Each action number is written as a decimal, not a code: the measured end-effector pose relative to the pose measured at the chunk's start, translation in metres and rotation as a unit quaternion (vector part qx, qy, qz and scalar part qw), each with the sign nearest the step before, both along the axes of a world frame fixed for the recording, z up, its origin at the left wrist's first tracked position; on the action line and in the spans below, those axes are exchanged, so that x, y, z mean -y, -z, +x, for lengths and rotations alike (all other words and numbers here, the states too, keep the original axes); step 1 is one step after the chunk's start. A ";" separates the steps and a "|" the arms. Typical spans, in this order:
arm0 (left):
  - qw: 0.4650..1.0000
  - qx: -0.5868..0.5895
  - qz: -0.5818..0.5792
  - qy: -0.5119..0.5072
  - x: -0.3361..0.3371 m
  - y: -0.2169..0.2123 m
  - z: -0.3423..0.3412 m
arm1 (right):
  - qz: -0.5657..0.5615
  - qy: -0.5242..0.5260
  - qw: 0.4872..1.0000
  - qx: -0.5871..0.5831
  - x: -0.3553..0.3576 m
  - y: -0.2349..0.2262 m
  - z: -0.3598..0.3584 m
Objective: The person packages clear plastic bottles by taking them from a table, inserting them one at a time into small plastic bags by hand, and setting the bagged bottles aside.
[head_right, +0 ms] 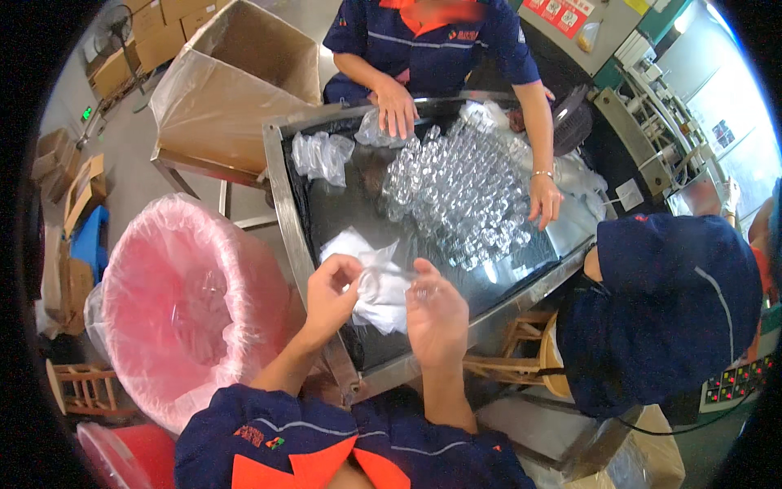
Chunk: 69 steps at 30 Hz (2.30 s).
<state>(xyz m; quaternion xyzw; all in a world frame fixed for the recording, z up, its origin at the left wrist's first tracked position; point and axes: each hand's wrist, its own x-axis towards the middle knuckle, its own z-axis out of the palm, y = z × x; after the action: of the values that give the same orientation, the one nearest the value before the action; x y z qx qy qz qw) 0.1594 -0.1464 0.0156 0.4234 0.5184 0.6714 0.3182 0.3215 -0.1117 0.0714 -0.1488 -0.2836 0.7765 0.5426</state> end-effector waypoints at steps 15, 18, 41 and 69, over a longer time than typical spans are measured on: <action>0.990 0.079 0.073 0.089 0.011 -0.031 0.006 | 0.219 0.188 0.897 0.336 0.014 -0.001 -0.009; 0.993 0.021 0.069 0.088 0.014 -0.029 0.003 | 0.482 0.224 0.667 0.522 0.014 -0.004 -0.014; 0.815 -0.539 -0.094 -0.190 -0.201 0.037 -0.109 | 0.301 0.397 0.456 0.738 -0.117 0.045 0.041; 0.942 -0.259 -0.196 0.086 0.004 -0.012 0.005 | 0.295 0.224 0.906 0.203 -0.012 -0.024 0.044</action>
<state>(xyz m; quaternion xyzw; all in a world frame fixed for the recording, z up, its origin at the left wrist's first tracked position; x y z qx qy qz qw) 0.1642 -0.1505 0.0271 0.5546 0.6658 0.3939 0.3064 0.3659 -0.0994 0.0954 -0.1960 -0.5630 0.4683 0.6522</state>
